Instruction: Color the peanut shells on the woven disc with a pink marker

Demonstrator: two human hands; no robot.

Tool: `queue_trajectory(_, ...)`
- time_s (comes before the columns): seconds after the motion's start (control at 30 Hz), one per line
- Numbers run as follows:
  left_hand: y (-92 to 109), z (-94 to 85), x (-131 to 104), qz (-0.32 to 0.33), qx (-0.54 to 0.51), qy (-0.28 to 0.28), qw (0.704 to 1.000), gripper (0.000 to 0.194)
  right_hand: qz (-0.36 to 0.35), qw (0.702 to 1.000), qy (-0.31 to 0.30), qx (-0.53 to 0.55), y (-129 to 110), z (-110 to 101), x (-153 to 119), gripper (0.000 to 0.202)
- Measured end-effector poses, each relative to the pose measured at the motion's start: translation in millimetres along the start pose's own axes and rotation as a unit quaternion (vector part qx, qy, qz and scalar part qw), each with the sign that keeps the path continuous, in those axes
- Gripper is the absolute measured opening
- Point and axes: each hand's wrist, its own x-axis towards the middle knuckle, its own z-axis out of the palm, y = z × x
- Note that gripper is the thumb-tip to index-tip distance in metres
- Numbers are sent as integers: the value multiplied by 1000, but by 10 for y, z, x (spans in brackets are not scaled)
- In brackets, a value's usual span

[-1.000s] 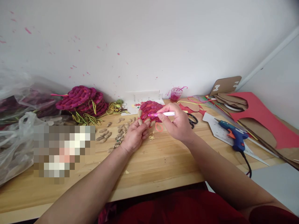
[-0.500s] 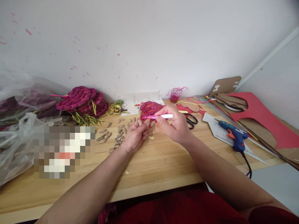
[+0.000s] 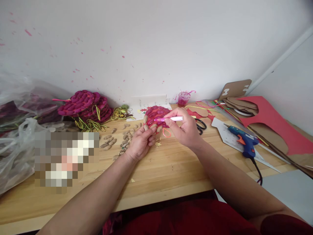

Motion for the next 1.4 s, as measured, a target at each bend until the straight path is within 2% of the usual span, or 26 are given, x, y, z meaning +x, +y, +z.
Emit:
queue_trajectory(0.17, -2, -11, 5, -4, 3, 1, 1000, 44, -14, 999, -31, -1, -33, 23, -17, 6)
queue_trajectory(0.33, -9, -8, 9, -2, 2, 4, 1000, 44, -24, 999, -18, -22, -21, 20, -10, 7)
queue_trajectory(0.43, -6, -6, 9, -4, -4, -1, 1000, 42, -29, 999, -33, -10, -27, 29, -12, 7)
queue_trajectory(0.6, 10, -10, 14, -13, -25, -4, 1000, 39, -4, 999, -35, -7, -23, 34, -13, 8)
queue_trajectory(0.77, 35, 6, 11, -16, -51, 3, 999, 43, -8, 1000, -24, -2, 11, 2, 4, 7)
queue_trajectory(0.9, 27, 8, 9, -34, -46, -6, 998, 37, 12, 999, -34, 2, 31, -6, 7, 7)
queue_trajectory(1.07, 13, -10, 11, -40, -47, -7, 998, 39, 37, 999, -3, 10, 43, -10, 12, 9)
queue_trajectory(1.2, 10, -16, 5, -40, -36, -19, 998, 38, 56, 998, -30, 17, 21, 6, -1, 10)
queue_trajectory(1.4, -4, -15, 3, -42, -24, -12, 999, 40, 74, 997, 0, 20, 35, 4, 4, 14)
